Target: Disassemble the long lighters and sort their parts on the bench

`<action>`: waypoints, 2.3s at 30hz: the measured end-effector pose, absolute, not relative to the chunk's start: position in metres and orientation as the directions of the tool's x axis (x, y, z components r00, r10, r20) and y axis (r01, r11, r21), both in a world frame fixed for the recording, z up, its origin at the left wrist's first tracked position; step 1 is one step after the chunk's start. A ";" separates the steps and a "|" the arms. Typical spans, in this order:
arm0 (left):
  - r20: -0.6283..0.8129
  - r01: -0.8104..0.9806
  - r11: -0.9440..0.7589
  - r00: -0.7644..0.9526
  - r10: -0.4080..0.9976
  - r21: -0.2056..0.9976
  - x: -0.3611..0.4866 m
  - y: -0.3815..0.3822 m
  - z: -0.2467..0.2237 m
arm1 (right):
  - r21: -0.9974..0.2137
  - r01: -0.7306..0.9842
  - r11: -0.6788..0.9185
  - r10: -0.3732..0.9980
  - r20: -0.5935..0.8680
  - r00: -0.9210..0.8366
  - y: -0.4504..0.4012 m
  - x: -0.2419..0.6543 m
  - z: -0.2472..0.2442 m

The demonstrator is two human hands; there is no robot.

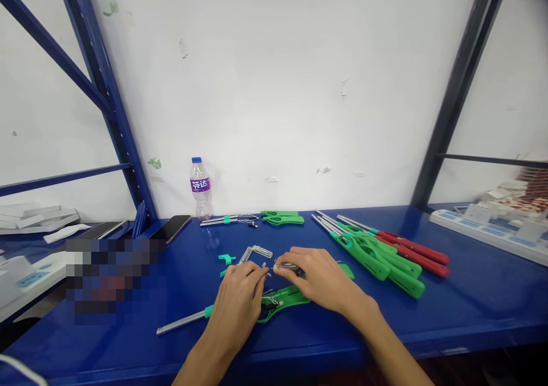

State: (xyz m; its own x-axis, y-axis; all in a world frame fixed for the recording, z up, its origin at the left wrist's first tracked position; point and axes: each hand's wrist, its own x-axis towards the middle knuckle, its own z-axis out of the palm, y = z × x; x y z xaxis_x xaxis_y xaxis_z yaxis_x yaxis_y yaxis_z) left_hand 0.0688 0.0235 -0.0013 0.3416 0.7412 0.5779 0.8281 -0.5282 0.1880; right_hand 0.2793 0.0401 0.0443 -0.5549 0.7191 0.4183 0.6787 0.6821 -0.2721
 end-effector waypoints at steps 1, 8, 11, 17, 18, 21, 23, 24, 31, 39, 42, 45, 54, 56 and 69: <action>0.572 0.829 -0.528 0.345 0.744 0.187 0.069 0.024 -0.002 | -0.267 0.680 0.683 0.718 0.418 -0.557 0.041 0.279 0.044; 0.530 0.850 -0.495 0.338 0.777 0.183 0.054 0.025 0.008 | -0.262 0.690 0.675 0.730 0.378 -0.570 0.041 0.281 0.042; 0.378 0.867 -0.450 0.351 0.857 0.215 0.032 0.019 0.028 | -0.279 0.691 0.667 0.742 0.335 -0.581 0.041 0.282 0.042; 0.112 0.902 -0.267 0.243 0.964 0.339 -0.005 -0.002 0.044 | -0.300 0.700 0.648 0.760 0.321 -0.566 0.043 0.282 0.044; 0.064 0.899 -0.253 0.246 0.967 0.356 -0.008 -0.005 0.042 | -0.316 0.698 0.642 0.765 0.326 -0.556 0.042 0.283 0.045; 0.006 0.885 -0.268 0.287 0.958 0.382 -0.013 -0.007 0.034 | -0.399 0.668 0.628 0.777 0.275 -0.566 0.036 0.286 0.051; 0.007 0.880 -0.293 0.313 0.950 0.374 -0.014 -0.004 0.030 | -0.432 0.661 0.613 0.780 0.201 -0.592 0.031 0.289 0.053; 0.004 0.877 -0.306 0.327 0.945 0.370 -0.014 -0.002 0.029 | -0.434 0.670 0.602 0.785 0.169 -0.596 0.030 0.290 0.053; 0.063 0.860 -0.356 0.359 0.931 0.365 -0.007 -0.004 0.042 | -0.457 0.705 0.543 0.811 0.067 -0.582 0.032 0.288 0.047; 0.211 0.857 -0.403 0.351 0.912 0.320 -0.010 -0.005 0.052 | -0.479 0.711 0.515 0.827 0.060 -0.559 0.036 0.288 0.045; 0.263 0.879 -0.389 0.320 0.910 0.275 -0.018 0.000 0.053 | -0.481 0.718 0.504 0.836 0.062 -0.545 0.038 0.287 0.044; 0.352 0.888 -0.385 0.286 0.891 0.254 -0.023 0.004 0.056 | -0.486 0.717 0.499 0.838 0.059 -0.543 0.040 0.286 0.044; 0.497 0.854 -0.489 0.351 0.794 0.178 -0.009 0.010 0.059 | -0.512 0.711 0.482 0.849 0.071 -0.524 0.033 0.289 0.047; 0.521 0.851 -0.489 0.334 0.786 0.192 -0.006 0.007 0.059 | -0.519 0.707 0.480 0.850 0.075 -0.522 0.033 0.289 0.046; 0.361 0.951 -0.307 0.301 0.883 -0.040 -0.008 0.107 0.098 | -0.528 0.712 0.463 0.858 0.067 -0.509 0.033 0.288 0.049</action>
